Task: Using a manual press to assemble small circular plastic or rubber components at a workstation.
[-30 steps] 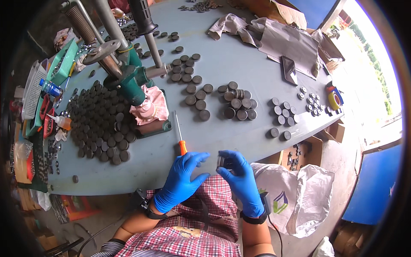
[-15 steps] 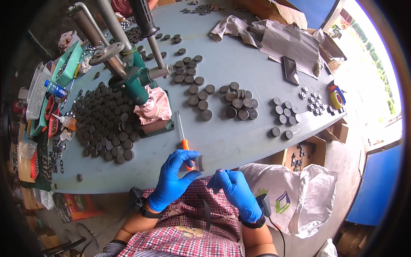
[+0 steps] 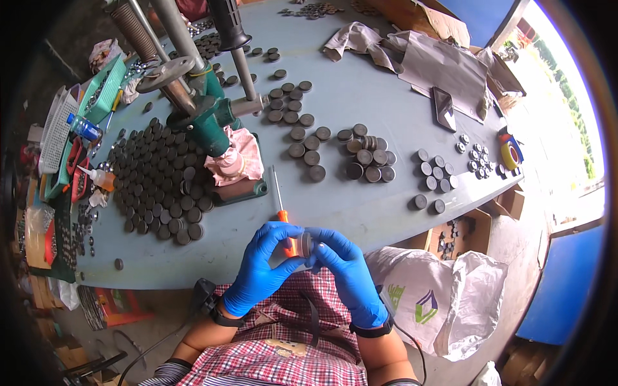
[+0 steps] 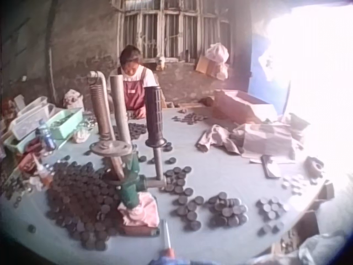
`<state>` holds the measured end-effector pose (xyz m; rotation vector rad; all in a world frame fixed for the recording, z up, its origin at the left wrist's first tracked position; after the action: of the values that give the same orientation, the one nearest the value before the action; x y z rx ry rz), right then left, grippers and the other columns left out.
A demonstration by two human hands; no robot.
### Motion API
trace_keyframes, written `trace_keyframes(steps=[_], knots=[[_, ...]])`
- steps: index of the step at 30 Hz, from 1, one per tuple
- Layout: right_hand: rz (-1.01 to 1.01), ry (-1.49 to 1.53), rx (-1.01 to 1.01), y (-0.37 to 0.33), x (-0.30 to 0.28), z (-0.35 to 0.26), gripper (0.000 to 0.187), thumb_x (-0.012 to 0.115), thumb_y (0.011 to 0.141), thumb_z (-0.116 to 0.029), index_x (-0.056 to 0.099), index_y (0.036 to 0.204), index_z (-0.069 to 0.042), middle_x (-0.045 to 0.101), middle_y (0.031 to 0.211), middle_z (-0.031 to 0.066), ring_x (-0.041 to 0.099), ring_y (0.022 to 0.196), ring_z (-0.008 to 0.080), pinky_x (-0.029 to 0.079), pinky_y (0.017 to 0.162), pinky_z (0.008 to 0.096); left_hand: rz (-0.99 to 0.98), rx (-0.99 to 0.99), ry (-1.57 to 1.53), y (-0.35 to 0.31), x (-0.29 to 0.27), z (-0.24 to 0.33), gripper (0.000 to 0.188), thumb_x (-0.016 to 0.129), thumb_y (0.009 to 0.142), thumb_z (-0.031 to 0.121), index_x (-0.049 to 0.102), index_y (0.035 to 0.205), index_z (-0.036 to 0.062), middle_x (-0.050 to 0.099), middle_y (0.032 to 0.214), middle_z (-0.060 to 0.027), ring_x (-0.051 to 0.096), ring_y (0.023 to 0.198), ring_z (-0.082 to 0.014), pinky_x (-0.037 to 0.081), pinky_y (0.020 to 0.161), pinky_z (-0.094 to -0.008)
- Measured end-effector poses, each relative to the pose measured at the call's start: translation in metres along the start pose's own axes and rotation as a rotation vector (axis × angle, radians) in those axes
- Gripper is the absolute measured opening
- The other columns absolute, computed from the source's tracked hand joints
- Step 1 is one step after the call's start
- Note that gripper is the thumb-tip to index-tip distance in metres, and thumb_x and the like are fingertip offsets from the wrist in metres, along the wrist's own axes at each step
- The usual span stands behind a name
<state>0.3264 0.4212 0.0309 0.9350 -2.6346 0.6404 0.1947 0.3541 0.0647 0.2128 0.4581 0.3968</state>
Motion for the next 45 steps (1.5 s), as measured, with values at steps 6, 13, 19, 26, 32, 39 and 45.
trace_keyframes(steps=[6,13,19,26,32,39,45], knots=[[0.023,0.042,-0.053,0.023,0.010,0.010,0.022,0.065,0.093,-0.013,0.064,0.111,0.000,0.065,0.093,0.0031,0.057,0.078,0.0089,0.046,0.073,0.0231,0.069,0.045,0.158,0.000,-0.011,-0.004,0.048,0.079,0.075,0.002,0.059,0.118,0.0060,0.063,0.105,-0.0088,0.061,0.102,-0.0262,0.048,0.092,-0.0367],[0.036,-0.235,-0.278,0.050,0.034,-0.028,0.028,0.052,0.100,-0.014,0.057,0.124,0.000,0.063,0.112,0.0053,0.058,0.094,0.0115,0.046,0.084,0.0272,0.282,-0.192,-0.102,0.006,-0.056,-0.057,0.042,0.073,0.079,0.000,0.059,0.119,0.0015,0.063,0.109,-0.0059,0.057,0.095,-0.0147,0.047,0.089,-0.0297],[0.117,-0.493,-0.908,0.088,0.098,-0.152,0.037,0.048,0.101,-0.013,0.049,0.134,0.003,0.056,0.130,0.0103,0.053,0.116,0.0173,0.040,0.101,0.0292,0.602,-0.012,0.312,0.032,-0.109,-0.107,0.033,0.078,0.073,0.002,0.062,0.103,0.0029,0.058,0.095,-0.0103,0.057,0.086,-0.0246,0.047,0.076,-0.0357],[-0.362,0.033,-0.602,0.167,0.147,-0.246,0.069,0.032,0.103,-0.053,0.043,0.139,0.005,0.055,0.132,0.0194,0.053,0.121,0.0300,0.037,0.106,0.0426,0.667,0.075,0.364,0.059,-0.099,-0.110,0.034,0.082,0.069,0.013,0.062,0.096,0.0028,0.060,0.090,-0.0108,0.057,0.084,-0.0300,0.046,0.075,-0.0409],[-0.786,0.064,-0.527,0.124,0.164,-0.222,0.063,0.032,0.099,-0.061,0.048,0.081,-0.004,0.045,0.079,0.0080,0.041,0.075,0.0248,0.034,0.072,0.0378,0.757,0.096,0.306,0.058,-0.104,-0.115,0.032,0.079,0.069,0.012,0.059,0.093,0.0054,0.060,0.087,-0.0101,0.059,0.086,-0.0328,0.045,0.074,-0.0450],[-0.611,0.013,-0.734,0.102,0.161,-0.198,0.061,0.021,0.097,-0.060,0.037,0.067,-0.009,0.033,0.059,0.0058,0.029,0.053,0.0205,0.028,0.055,0.0352,0.797,0.086,0.336,0.057,-0.105,-0.114,0.031,0.078,0.070,0.012,0.059,0.093,0.0059,0.059,0.089,-0.0108,0.059,0.087,-0.0338,0.045,0.075,-0.0464],[-0.609,-0.024,-0.832,0.095,0.161,-0.194,0.057,0.021,0.098,-0.053,0.036,0.065,-0.010,0.031,0.056,0.0055,0.029,0.053,0.0207,0.027,0.054,0.0358,0.780,0.054,0.355,0.058,-0.102,-0.116,0.029,0.078,0.072,0.015,0.060,0.092,0.0037,0.060,0.091,-0.0103,0.059,0.087,-0.0321,0.047,0.076,-0.0433]])
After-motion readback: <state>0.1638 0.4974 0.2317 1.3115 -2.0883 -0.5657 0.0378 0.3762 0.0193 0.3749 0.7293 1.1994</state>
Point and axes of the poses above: each hand's wrist, its own y-axis towards the middle knuckle, its own x-axis out of the palm, z = x × y, the point moved 7 cm from there along y, towards the middle knuckle
